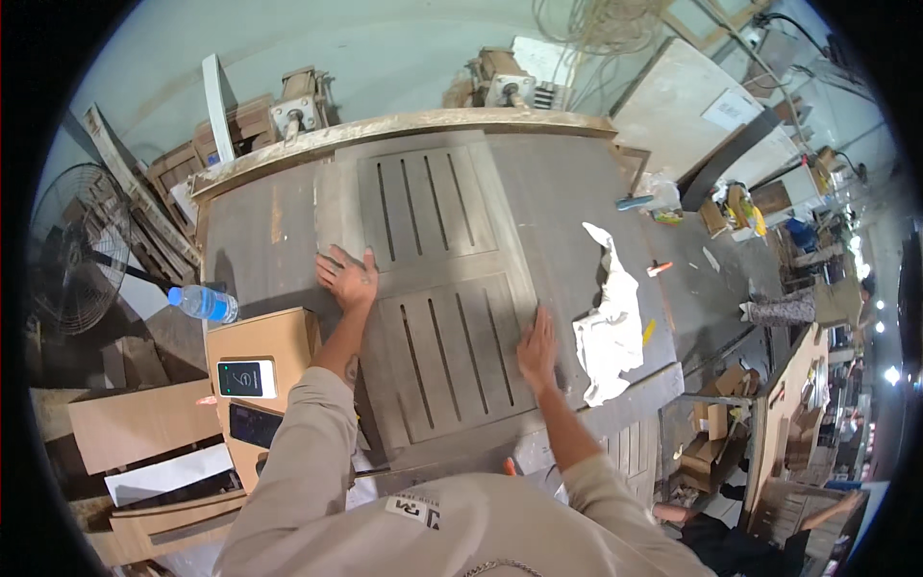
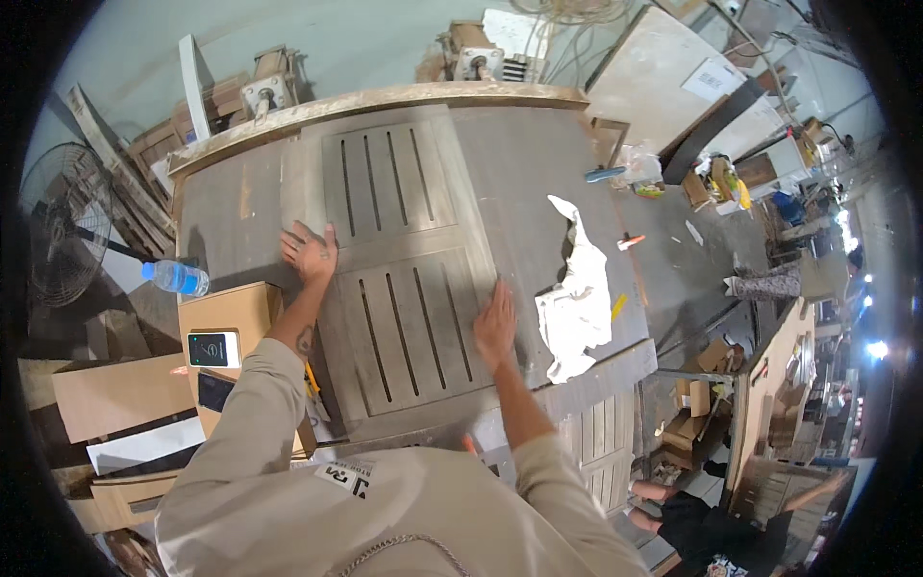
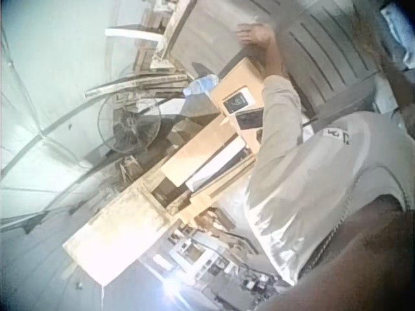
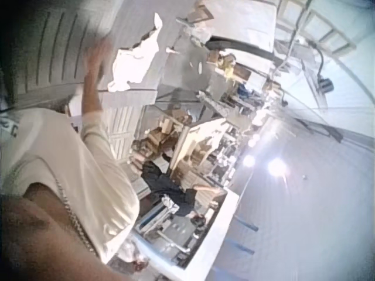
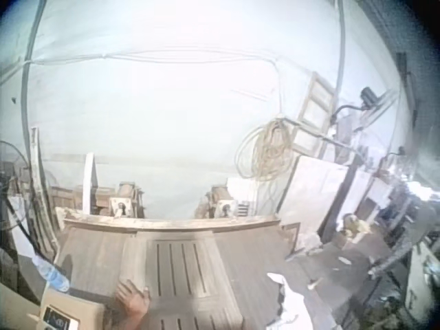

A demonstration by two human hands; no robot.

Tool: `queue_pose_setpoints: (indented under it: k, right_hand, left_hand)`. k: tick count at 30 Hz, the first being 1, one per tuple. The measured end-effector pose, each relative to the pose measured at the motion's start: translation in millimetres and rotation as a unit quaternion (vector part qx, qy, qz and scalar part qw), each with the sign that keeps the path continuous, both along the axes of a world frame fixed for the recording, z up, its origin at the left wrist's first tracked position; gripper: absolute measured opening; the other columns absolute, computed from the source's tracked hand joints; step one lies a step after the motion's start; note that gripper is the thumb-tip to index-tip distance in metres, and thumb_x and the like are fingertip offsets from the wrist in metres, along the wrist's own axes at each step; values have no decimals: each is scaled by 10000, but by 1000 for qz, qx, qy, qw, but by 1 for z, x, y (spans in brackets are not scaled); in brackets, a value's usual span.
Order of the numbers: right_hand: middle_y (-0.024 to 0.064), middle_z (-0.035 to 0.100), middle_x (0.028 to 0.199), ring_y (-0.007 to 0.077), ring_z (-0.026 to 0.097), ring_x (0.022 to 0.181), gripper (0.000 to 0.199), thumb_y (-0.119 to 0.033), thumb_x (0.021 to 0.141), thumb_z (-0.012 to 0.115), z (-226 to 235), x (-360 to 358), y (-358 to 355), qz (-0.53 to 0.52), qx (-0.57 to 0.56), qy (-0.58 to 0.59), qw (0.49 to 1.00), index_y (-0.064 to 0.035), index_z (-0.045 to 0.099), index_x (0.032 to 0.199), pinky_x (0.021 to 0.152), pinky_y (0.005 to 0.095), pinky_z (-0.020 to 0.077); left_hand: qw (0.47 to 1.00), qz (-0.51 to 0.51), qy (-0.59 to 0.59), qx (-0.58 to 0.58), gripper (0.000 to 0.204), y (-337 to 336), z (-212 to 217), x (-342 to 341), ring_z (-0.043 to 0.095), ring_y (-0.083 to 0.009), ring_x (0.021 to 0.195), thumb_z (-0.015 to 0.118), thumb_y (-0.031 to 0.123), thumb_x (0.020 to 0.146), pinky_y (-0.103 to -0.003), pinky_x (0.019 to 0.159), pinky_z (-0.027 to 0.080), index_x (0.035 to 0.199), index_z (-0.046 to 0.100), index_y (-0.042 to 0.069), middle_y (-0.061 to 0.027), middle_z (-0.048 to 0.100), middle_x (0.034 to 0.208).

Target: The person touches and turns wooden slatted panels on a workbench, wipes them with a cloth, and carries them by hand to stack them onto a pile.

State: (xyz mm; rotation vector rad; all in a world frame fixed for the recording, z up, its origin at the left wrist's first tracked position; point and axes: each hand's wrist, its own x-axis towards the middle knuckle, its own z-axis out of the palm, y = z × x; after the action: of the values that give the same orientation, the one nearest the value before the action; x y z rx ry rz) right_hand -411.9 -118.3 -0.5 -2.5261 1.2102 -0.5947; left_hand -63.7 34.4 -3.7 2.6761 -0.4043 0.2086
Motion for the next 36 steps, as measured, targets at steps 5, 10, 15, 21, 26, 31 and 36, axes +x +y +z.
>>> queue_pose_setpoints:
  k: [5, 10, 15, 21, 26, 31, 36]
  right_hand:
    - [194, 415, 1398, 350, 403, 1273, 559, -135, 891, 459, 33, -94, 93, -77, 70, 146, 984, -27, 312, 1419, 1038, 485, 311]
    - [221, 548, 1254, 398, 545, 1115, 471, -77, 891, 421, 10, -144, 86, -116, 139, -41, 983, -43, 387, 1359, 938, 477, 427]
    - [247, 568, 1215, 426, 565, 1064, 467, -100, 898, 412, 33, -138, 85, -117, 187, -52, 974, -65, 407, 1363, 908, 448, 453]
    - [177, 605, 1201, 266, 551, 1118, 528, -119, 890, 502, -9, -162, 48, -117, 246, -148, 951, 8, 374, 1386, 956, 347, 418]
    - [165, 595, 1230, 235, 540, 1124, 589, -100, 874, 546, 57, -162, 57, -130, 445, -254, 849, -8, 343, 1420, 977, 306, 389]
    - [94, 625, 1108, 157, 566, 957, 558, -142, 865, 616, 87, -175, 72, -109, 452, -292, 836, 36, 424, 1358, 852, 264, 426]
    - [83, 620, 1007, 157, 564, 911, 520, -196, 848, 675, 86, -195, 82, -94, 481, -282, 825, 60, 515, 1271, 830, 261, 433]
  left_hand:
    - [999, -9, 37, -33, 826, 43, -26, -46, 116, -460, 1379, 495, 476, 892, -533, 1123, 123, 1422, 195, -81, -340, 93, 1485]
    - [966, -95, 218, -98, 889, 102, 0, -180, 72, -454, 1403, 549, 456, 879, -520, 1137, 97, 1449, 119, -74, -346, 48, 1495]
    - [954, -85, 249, -143, 880, 174, -8, -260, 106, -460, 1399, 565, 439, 877, -508, 1138, 113, 1438, 142, -91, -355, 121, 1480]
    - [907, -71, 300, -286, 725, 174, 14, -254, 451, -349, 1195, 588, 377, 886, -410, 998, 360, 1357, 343, -117, -285, 466, 1288]
    - [797, 49, 448, -401, 444, 196, -11, -202, 581, -191, 855, 608, 229, 880, -333, 761, 476, 1175, 514, -89, -116, 619, 972]
    - [732, 46, 510, -449, 241, 212, 76, -196, 589, -175, 823, 618, 193, 869, -335, 728, 487, 994, 607, -13, -64, 615, 858]
    - [758, -2, 533, -375, 254, 248, 61, -211, 554, -113, 703, 636, 272, 881, -301, 560, 428, 980, 636, 38, -3, 609, 820]
